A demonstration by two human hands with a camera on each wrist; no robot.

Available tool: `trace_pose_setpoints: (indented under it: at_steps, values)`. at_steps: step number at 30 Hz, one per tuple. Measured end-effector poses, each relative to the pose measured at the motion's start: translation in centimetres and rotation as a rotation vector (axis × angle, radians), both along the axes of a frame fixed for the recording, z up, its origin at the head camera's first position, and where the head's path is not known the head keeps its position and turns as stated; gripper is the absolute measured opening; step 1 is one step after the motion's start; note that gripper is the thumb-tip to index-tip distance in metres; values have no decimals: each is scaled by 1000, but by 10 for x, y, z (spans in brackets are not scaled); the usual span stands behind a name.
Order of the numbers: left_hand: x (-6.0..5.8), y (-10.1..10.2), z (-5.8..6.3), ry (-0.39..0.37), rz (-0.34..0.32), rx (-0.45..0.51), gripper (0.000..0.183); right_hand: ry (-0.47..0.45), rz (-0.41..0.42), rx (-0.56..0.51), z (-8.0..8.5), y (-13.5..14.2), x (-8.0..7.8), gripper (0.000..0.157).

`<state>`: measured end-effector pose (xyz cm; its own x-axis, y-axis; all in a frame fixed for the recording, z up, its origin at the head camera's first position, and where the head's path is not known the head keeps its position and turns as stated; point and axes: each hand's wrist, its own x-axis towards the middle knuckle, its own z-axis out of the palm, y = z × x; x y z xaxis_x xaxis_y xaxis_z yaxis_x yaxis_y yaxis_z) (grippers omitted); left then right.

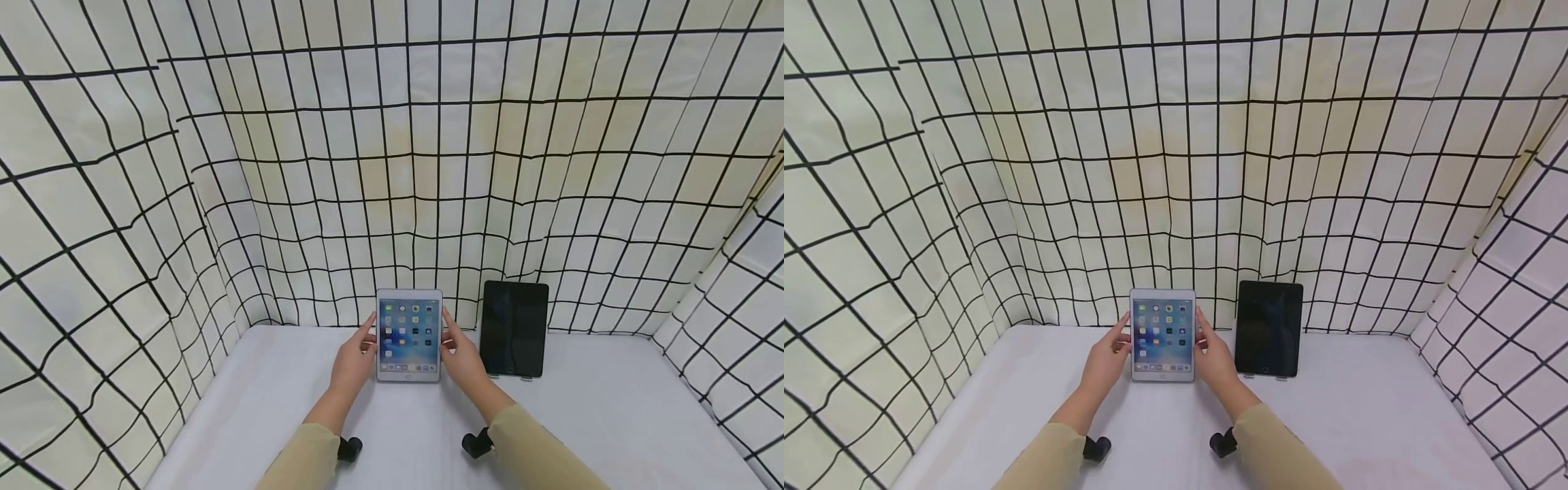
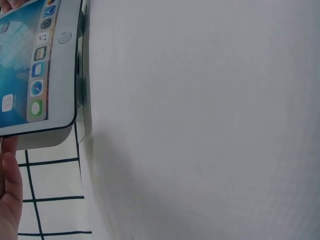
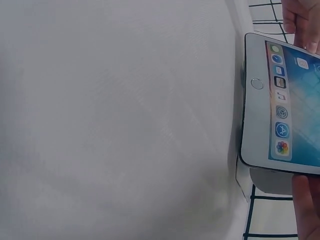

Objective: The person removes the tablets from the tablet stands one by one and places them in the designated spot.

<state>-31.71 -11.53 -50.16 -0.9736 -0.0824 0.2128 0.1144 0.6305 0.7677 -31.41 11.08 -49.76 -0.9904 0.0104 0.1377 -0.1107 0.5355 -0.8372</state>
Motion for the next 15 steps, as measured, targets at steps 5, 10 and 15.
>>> trace_pose_setpoints:
  at_steps: [5,10,15]
  values:
    - [3,0,1,-28,-10,13,63,-42,11,-6,4,2,3,81]
    - [4,-1,3,-64,-14,32,66,-59,29,-29,6,4,4,83]
    - [5,-2,4,-64,-40,56,66,-67,52,-75,5,8,5,83]
